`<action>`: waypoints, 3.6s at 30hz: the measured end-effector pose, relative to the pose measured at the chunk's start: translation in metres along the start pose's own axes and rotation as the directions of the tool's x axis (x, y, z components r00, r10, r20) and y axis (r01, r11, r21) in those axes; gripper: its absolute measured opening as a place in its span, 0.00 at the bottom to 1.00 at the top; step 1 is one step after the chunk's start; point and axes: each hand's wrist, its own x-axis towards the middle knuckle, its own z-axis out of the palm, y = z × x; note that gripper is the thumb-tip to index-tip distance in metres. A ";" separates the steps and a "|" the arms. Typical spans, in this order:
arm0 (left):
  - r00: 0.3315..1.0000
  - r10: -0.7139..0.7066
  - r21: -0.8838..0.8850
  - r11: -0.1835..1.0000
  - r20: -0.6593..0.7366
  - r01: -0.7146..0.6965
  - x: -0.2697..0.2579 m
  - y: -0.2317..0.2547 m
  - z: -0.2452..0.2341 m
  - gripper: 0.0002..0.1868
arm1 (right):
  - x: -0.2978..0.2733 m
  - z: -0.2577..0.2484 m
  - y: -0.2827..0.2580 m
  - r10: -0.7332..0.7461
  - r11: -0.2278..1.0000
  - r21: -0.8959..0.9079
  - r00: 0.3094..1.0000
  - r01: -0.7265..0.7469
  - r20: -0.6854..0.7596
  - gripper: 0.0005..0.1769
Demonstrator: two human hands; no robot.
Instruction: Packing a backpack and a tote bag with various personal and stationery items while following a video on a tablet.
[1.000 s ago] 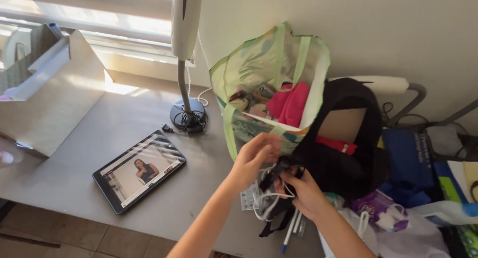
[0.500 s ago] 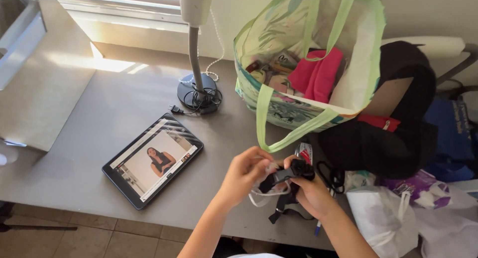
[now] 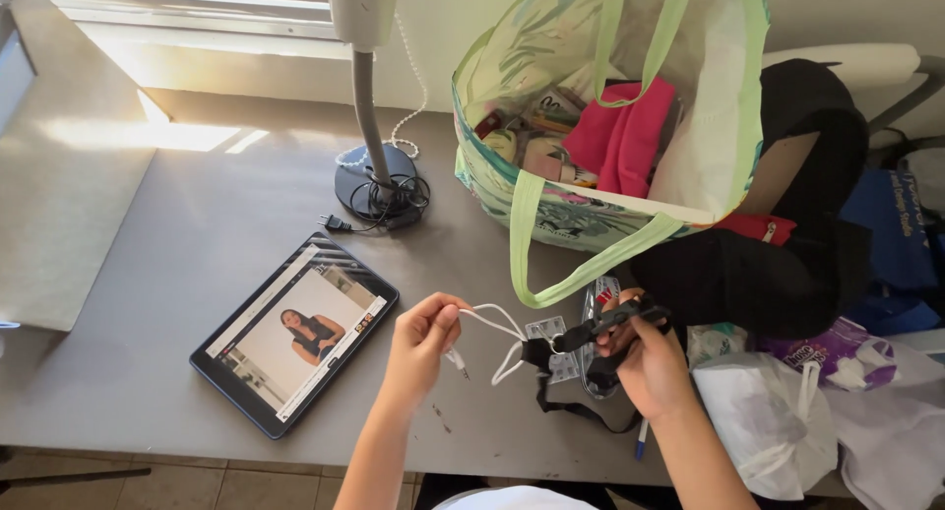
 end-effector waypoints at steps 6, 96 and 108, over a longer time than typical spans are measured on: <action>1.000 -0.009 0.215 0.977 -0.023 0.014 0.006 -0.025 -0.008 0.12 | -0.003 0.012 0.000 0.022 0.998 -0.064 1.000 -0.023 -0.007 0.10; 0.813 -0.451 -0.377 0.727 0.368 0.574 0.111 -0.042 -0.019 0.18 | -0.083 -0.021 0.031 0.239 0.080 -0.959 0.939 -0.273 -0.247 0.16; 0.940 -0.340 0.041 0.939 -0.012 0.340 0.108 -0.084 0.028 0.18 | -0.058 0.013 0.064 0.032 -0.229 -0.965 0.992 0.124 0.120 0.27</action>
